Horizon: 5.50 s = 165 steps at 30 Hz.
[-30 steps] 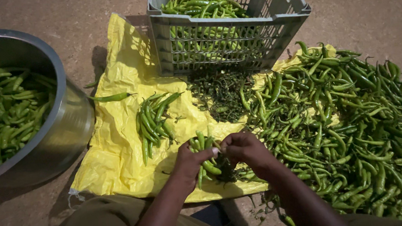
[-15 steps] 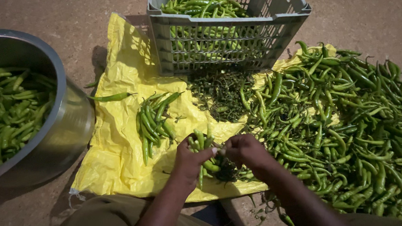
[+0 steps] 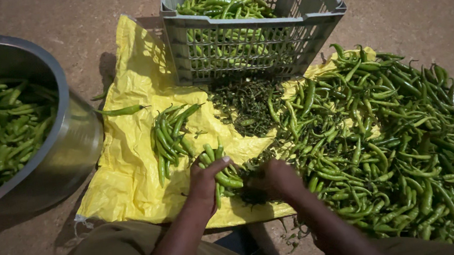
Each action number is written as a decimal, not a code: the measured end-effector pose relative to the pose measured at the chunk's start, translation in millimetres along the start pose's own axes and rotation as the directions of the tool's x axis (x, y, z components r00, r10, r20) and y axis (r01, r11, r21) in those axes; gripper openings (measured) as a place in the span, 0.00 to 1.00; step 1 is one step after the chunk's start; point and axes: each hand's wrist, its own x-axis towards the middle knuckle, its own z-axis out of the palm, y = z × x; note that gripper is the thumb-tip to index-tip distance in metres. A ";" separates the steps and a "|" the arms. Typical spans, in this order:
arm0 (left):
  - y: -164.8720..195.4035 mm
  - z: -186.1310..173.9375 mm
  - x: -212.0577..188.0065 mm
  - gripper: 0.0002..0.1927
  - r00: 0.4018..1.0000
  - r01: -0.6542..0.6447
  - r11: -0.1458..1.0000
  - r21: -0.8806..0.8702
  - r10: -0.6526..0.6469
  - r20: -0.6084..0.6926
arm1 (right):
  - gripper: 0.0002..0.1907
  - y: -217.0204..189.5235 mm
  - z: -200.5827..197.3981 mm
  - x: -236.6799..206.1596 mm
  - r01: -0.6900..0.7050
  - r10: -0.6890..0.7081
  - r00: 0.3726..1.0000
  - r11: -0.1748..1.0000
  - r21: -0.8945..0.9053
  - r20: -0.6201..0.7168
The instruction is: The person sits on the floor in front of a pile of green chilies spread on a yellow tarp. They pick up chilies one at a time, pinch off the stem ends by hand, drop the trimmed chilies into a plastic crate, and discard the stems in a pile on the tarp.
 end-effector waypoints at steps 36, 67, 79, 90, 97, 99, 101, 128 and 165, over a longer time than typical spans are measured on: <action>-13.5 -2.1 8.0 0.22 0.998 0.035 0.988 0.149 -0.043 0.054 | 0.08 -5.4 -6.8 -2.2 0.213 -0.171 0.977 0.768 0.604 -0.127; -11.0 -4.3 8.4 0.24 1.000 -0.004 0.990 0.141 0.008 -0.026 | 0.18 16.3 -40.2 4.4 0.053 -0.030 0.998 0.840 0.540 -0.051; -11.5 -2.0 7.3 0.30 0.995 0.094 0.904 0.416 -0.098 -0.013 | 0.12 3.5 -46.0 -7.9 0.016 -0.039 0.999 0.758 0.652 0.021; -4.3 3.6 -0.2 0.30 0.970 0.170 0.872 0.460 -0.230 0.077 | 0.10 -2.7 -35.4 -6.5 -0.086 -0.087 0.984 0.546 0.833 0.158; -12.5 3.5 7.1 0.29 0.982 0.175 0.938 0.298 -0.188 0.014 | 0.09 -5.8 -26.1 -2.8 -0.037 -0.036 0.997 0.555 0.831 0.069; -13.1 6.3 5.7 0.31 0.986 0.140 0.921 0.363 -0.164 0.036 | 0.09 -10.0 -20.9 -5.0 0.081 0.025 0.984 0.823 0.562 -0.178; -10.8 5.2 4.3 0.37 0.973 0.224 0.905 0.362 -0.229 -0.031 | 0.08 -10.8 -18.5 -9.2 0.098 -0.077 0.871 0.995 0.019 -0.486; -3.1 -3.3 1.5 0.15 0.894 0.286 0.924 0.252 -0.352 0.278 | 0.09 1.0 -33.3 -2.2 0.177 -0.147 0.981 0.436 0.882 -0.124; -12.0 -2.6 5.8 0.18 0.995 0.088 0.981 0.172 -0.094 0.030 | 0.19 14.6 2.9 6.9 0.025 -0.002 0.997 0.955 -0.297 0.077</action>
